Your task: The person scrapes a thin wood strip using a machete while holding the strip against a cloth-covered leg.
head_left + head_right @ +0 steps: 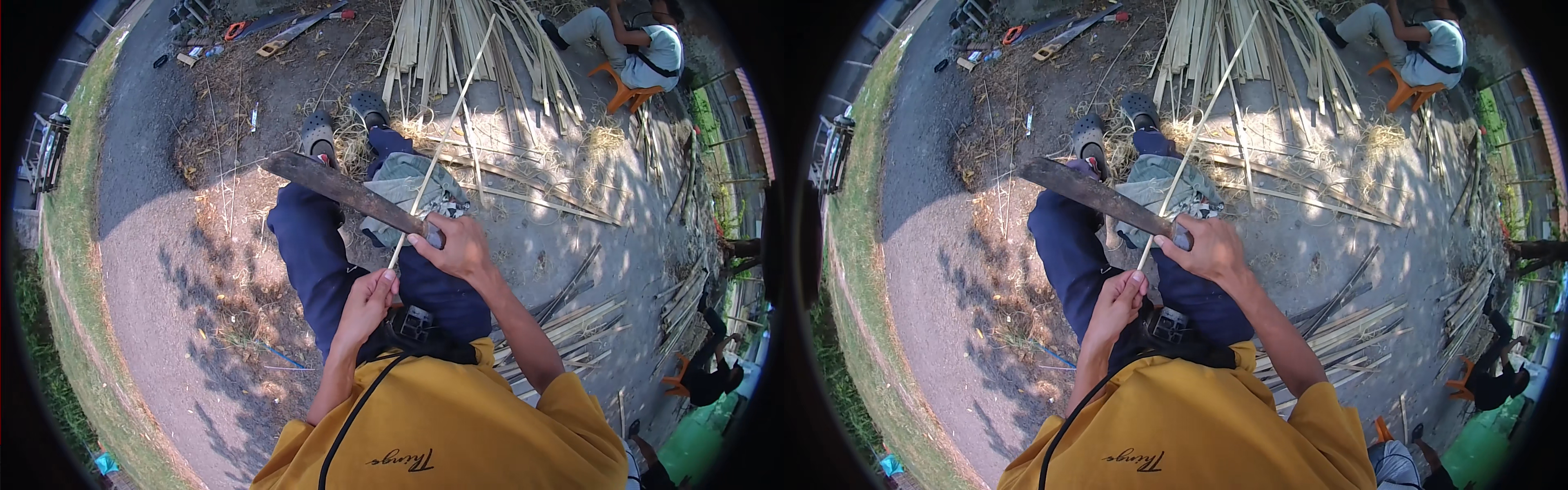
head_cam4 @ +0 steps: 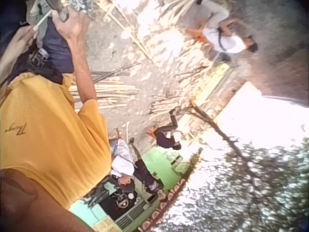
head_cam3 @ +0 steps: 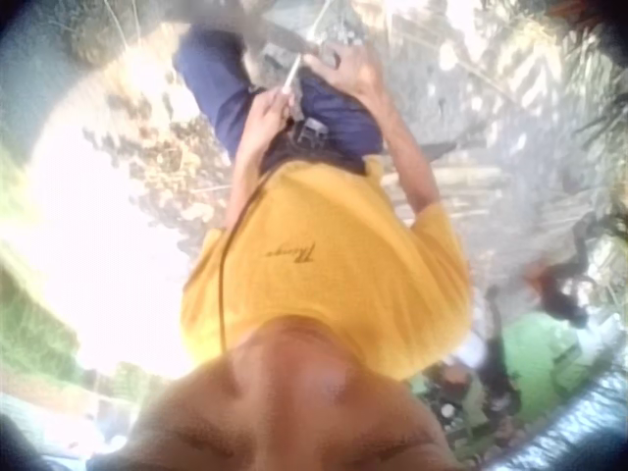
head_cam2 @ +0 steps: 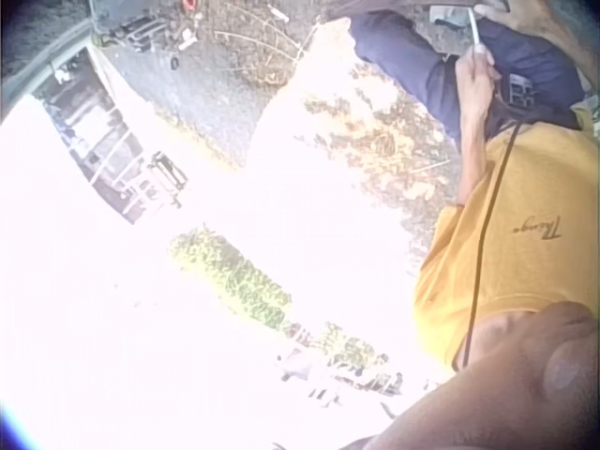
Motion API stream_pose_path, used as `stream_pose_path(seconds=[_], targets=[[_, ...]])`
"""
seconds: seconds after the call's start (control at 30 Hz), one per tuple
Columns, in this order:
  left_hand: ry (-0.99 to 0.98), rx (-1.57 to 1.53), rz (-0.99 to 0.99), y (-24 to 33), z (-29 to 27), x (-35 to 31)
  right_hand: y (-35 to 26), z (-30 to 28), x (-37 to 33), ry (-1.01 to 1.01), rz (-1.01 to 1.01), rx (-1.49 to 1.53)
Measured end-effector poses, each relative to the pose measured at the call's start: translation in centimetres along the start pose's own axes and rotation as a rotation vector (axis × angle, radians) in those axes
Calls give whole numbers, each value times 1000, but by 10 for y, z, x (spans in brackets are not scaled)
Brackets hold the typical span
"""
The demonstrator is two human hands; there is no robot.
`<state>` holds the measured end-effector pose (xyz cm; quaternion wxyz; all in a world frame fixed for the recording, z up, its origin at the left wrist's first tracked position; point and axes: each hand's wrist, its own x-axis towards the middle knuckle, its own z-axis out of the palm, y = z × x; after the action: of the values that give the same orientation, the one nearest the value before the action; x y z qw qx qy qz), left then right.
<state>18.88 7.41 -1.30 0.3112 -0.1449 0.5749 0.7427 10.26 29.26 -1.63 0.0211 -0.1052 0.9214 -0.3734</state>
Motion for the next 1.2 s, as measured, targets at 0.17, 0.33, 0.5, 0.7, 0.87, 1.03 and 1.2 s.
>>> stream_pose_path(seconds=[0.17,0.33,0.5,0.7,0.87,1.03,1.2], targets=[[174,389,265,-15,0,-11,8,0,7,-29,4,-43],[139,298,176,-12,1,-12,2,-2,6,-49,153,-58],[237,546,315,3,7,-7,-4,0,3,-11,8,-98],[470,781,389,-3,26,-33,1,2,6,24,143,-83],[451,724,431,3,23,-26,-4,3,2,-11,47,-93],[344,683,264,14,22,-41,4,3,7,-2,133,-73],[388,732,379,14,22,-26,-7,6,0,23,39,-48]])
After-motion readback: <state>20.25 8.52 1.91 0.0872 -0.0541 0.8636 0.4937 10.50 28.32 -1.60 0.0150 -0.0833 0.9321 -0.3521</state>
